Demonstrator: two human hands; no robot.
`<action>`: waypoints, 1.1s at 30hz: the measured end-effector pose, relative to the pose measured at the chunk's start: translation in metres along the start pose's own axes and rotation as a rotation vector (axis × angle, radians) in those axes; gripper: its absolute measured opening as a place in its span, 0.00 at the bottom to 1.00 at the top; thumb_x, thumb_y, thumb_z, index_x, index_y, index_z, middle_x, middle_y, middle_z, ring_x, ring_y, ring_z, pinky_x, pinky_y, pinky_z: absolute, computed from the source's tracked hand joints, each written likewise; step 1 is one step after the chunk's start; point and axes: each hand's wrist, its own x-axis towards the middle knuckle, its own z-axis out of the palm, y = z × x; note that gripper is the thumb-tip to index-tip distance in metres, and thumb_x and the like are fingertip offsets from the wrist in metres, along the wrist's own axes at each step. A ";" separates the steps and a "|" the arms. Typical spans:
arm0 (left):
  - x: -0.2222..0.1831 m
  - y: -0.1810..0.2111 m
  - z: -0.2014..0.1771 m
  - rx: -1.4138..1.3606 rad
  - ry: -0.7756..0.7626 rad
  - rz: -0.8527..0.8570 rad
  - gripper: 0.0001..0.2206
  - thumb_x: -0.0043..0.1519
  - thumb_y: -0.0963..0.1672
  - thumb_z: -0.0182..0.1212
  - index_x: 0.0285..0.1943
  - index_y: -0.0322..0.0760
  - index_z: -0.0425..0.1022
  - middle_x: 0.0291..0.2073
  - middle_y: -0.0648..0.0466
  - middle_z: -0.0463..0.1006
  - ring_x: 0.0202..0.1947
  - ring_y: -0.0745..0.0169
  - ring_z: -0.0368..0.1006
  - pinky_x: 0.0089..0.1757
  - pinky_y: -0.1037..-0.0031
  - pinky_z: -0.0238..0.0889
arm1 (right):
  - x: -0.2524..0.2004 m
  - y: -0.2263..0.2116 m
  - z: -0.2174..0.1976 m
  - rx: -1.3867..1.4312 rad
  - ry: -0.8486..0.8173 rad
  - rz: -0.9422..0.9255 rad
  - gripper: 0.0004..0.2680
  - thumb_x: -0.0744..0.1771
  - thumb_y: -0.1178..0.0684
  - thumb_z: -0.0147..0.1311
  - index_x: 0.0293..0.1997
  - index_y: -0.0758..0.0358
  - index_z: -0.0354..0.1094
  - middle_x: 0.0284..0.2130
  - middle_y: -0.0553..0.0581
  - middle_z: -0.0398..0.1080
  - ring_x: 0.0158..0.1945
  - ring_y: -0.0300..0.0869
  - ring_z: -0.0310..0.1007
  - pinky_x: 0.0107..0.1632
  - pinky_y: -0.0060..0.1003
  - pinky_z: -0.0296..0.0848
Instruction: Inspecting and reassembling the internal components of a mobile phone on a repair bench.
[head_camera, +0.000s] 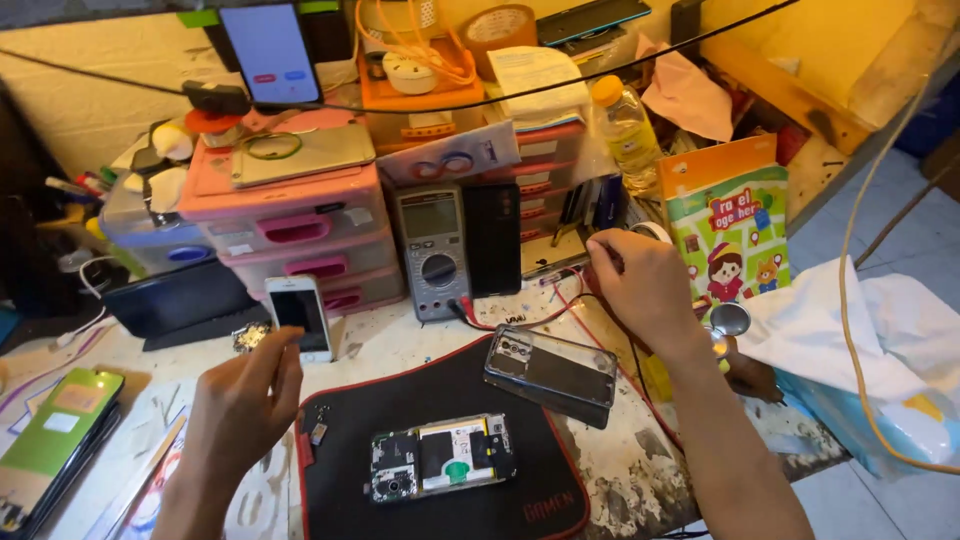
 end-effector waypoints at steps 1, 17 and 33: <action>-0.008 -0.004 -0.004 -0.026 -0.071 -0.110 0.11 0.63 0.36 0.55 0.53 0.30 0.76 0.24 0.54 0.75 0.16 0.67 0.67 0.22 0.74 0.61 | -0.002 0.003 0.004 0.019 0.016 -0.013 0.06 0.69 0.56 0.58 0.45 0.65 0.79 0.37 0.57 0.80 0.38 0.47 0.79 0.39 0.40 0.77; -0.005 -0.007 -0.031 -0.144 0.106 -0.253 0.15 0.59 0.29 0.43 0.54 0.20 0.63 0.56 0.29 0.64 0.55 0.38 0.68 0.47 0.60 0.74 | -0.024 -0.023 0.038 0.421 -0.220 -0.275 0.15 0.66 0.70 0.43 0.56 0.67 0.70 0.62 0.68 0.58 0.63 0.54 0.67 0.63 0.45 0.69; -0.014 -0.031 -0.079 0.060 -0.198 -0.689 0.11 0.67 0.44 0.57 0.53 0.33 0.75 0.23 0.53 0.80 0.24 0.56 0.74 0.31 0.65 0.63 | -0.025 -0.030 0.016 0.394 0.090 -0.359 0.22 0.63 0.76 0.36 0.64 0.76 0.65 0.64 0.77 0.56 0.59 0.60 0.69 0.61 0.49 0.75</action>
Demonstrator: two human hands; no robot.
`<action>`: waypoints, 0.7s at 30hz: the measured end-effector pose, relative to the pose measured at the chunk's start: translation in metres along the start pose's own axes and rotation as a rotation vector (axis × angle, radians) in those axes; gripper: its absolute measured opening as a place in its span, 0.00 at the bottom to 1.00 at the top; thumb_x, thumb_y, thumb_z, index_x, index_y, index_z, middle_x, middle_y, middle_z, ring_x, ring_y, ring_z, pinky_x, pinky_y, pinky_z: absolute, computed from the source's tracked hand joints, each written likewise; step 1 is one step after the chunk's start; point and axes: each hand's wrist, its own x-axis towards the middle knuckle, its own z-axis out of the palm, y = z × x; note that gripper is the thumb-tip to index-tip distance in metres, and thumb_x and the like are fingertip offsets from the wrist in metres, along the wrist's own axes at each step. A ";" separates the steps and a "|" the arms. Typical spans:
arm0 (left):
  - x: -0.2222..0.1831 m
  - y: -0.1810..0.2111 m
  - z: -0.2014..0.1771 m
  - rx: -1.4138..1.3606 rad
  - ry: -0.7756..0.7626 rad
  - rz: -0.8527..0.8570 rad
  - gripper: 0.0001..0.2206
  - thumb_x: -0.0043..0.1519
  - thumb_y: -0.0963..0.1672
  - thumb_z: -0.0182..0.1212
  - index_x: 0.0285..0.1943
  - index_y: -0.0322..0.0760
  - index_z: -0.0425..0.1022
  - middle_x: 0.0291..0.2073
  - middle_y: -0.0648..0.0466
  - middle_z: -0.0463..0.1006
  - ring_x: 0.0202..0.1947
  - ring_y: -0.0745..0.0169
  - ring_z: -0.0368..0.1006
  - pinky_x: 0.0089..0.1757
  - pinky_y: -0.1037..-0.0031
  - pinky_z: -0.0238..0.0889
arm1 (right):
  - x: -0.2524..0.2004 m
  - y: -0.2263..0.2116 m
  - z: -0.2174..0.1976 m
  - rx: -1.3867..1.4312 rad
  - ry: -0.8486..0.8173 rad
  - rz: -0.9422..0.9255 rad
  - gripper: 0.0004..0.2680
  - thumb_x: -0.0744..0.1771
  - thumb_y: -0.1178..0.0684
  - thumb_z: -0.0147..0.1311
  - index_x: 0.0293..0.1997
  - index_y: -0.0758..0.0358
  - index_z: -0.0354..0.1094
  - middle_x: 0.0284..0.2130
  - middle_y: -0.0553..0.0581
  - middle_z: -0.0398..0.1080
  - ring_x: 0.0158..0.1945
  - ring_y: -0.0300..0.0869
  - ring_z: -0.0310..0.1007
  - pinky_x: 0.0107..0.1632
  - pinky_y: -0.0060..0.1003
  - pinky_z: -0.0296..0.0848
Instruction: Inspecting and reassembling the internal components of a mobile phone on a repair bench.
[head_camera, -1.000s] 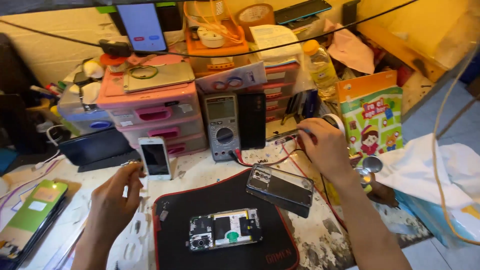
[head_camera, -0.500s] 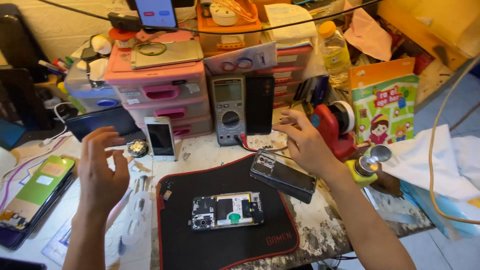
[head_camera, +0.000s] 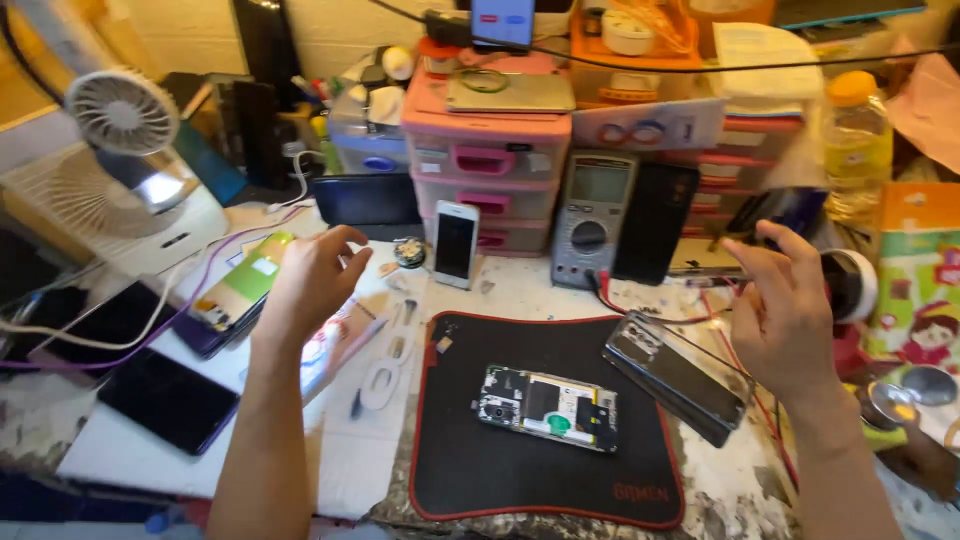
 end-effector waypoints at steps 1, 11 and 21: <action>-0.001 -0.003 -0.004 0.009 -0.068 -0.045 0.10 0.66 0.45 0.58 0.48 0.36 0.78 0.28 0.52 0.82 0.27 0.57 0.76 0.33 0.65 0.66 | -0.002 0.001 0.005 -0.041 -0.030 0.017 0.18 0.65 0.74 0.41 0.60 0.73 0.70 0.64 0.75 0.58 0.43 0.51 0.65 0.47 0.41 0.69; 0.004 0.019 0.030 0.255 -0.460 -0.185 0.19 0.66 0.55 0.59 0.39 0.39 0.84 0.30 0.53 0.83 0.28 0.62 0.75 0.30 0.72 0.68 | -0.024 0.016 0.031 -0.045 -0.089 0.012 0.11 0.68 0.71 0.52 0.49 0.66 0.78 0.59 0.71 0.66 0.44 0.48 0.75 0.35 0.34 0.71; 0.005 0.019 0.054 0.408 -0.412 -0.186 0.16 0.64 0.54 0.64 0.38 0.39 0.78 0.33 0.52 0.80 0.30 0.56 0.75 0.29 0.69 0.67 | -0.020 0.004 0.036 -0.072 -0.143 -0.052 0.09 0.67 0.69 0.55 0.46 0.63 0.78 0.58 0.70 0.65 0.49 0.49 0.78 0.46 0.39 0.77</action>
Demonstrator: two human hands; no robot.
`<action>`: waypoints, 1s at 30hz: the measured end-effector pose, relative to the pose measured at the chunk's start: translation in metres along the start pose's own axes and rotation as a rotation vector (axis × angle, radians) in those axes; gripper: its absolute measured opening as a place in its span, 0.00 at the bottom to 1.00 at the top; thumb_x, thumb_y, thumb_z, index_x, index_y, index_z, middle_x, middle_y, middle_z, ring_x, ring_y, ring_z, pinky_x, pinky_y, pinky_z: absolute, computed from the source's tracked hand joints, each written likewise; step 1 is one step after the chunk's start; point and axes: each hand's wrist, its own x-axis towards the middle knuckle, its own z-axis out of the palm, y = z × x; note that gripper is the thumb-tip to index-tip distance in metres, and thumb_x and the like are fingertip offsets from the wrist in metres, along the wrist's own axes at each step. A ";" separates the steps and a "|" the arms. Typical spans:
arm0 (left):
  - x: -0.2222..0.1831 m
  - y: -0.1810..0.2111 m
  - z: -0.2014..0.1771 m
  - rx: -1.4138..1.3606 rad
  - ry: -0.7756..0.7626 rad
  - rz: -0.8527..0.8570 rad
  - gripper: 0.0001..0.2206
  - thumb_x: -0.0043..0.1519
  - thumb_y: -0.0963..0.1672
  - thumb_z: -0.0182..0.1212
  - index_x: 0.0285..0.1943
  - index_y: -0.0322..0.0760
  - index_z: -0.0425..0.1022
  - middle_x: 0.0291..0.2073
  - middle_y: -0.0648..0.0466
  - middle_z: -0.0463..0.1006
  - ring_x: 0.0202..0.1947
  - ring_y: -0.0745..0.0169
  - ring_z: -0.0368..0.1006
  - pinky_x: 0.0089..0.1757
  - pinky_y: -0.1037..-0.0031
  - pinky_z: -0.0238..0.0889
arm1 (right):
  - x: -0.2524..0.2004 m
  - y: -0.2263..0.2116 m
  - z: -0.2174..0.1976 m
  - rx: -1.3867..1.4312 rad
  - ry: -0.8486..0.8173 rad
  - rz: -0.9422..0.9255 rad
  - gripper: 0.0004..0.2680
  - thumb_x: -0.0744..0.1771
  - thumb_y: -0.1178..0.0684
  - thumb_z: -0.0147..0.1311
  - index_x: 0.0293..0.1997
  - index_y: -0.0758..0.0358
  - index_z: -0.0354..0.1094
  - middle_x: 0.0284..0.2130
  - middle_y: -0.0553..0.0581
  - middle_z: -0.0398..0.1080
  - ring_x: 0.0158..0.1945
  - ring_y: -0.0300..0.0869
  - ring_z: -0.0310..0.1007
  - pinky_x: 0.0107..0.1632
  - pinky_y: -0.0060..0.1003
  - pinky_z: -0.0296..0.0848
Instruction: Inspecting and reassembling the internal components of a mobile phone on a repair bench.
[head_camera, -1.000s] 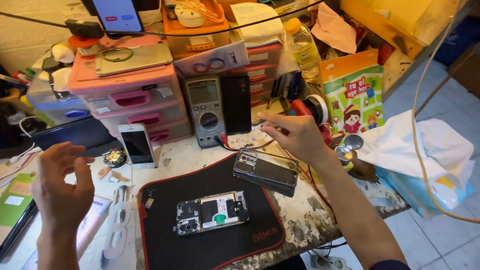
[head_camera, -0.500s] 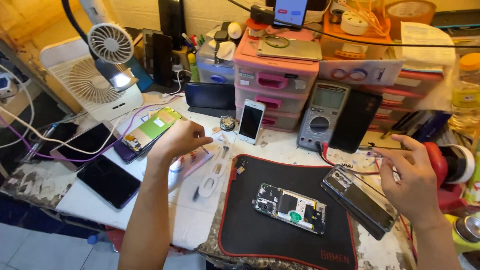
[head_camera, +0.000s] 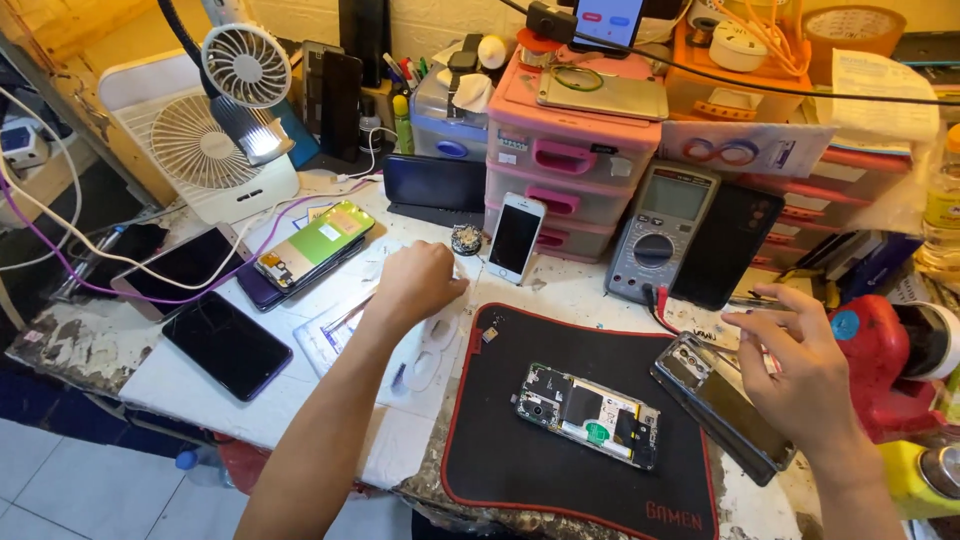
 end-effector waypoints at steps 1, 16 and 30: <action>-0.002 -0.003 -0.008 -0.115 0.052 -0.006 0.15 0.63 0.53 0.65 0.40 0.39 0.82 0.34 0.52 0.83 0.30 0.58 0.77 0.29 0.71 0.69 | 0.003 -0.005 -0.002 0.024 0.023 -0.004 0.09 0.66 0.70 0.55 0.45 0.64 0.78 0.57 0.70 0.66 0.48 0.50 0.78 0.45 0.38 0.77; -0.032 0.006 -0.011 -0.786 1.098 0.749 0.07 0.57 0.40 0.74 0.39 0.29 0.82 0.20 0.51 0.78 0.16 0.63 0.72 0.20 0.77 0.66 | 0.107 -0.158 0.059 0.502 -0.076 -0.130 0.19 0.63 0.58 0.61 0.61 0.61 0.65 0.46 0.67 0.74 0.26 0.54 0.76 0.23 0.40 0.74; -0.043 -0.002 -0.038 -0.463 0.033 0.486 0.11 0.63 0.40 0.60 0.51 0.27 0.80 0.33 0.34 0.80 0.38 0.28 0.77 0.41 0.48 0.71 | 0.104 -0.130 0.099 0.860 -0.135 0.086 0.32 0.68 0.67 0.52 0.79 0.60 0.32 0.36 0.74 0.74 0.28 0.52 0.81 0.32 0.43 0.83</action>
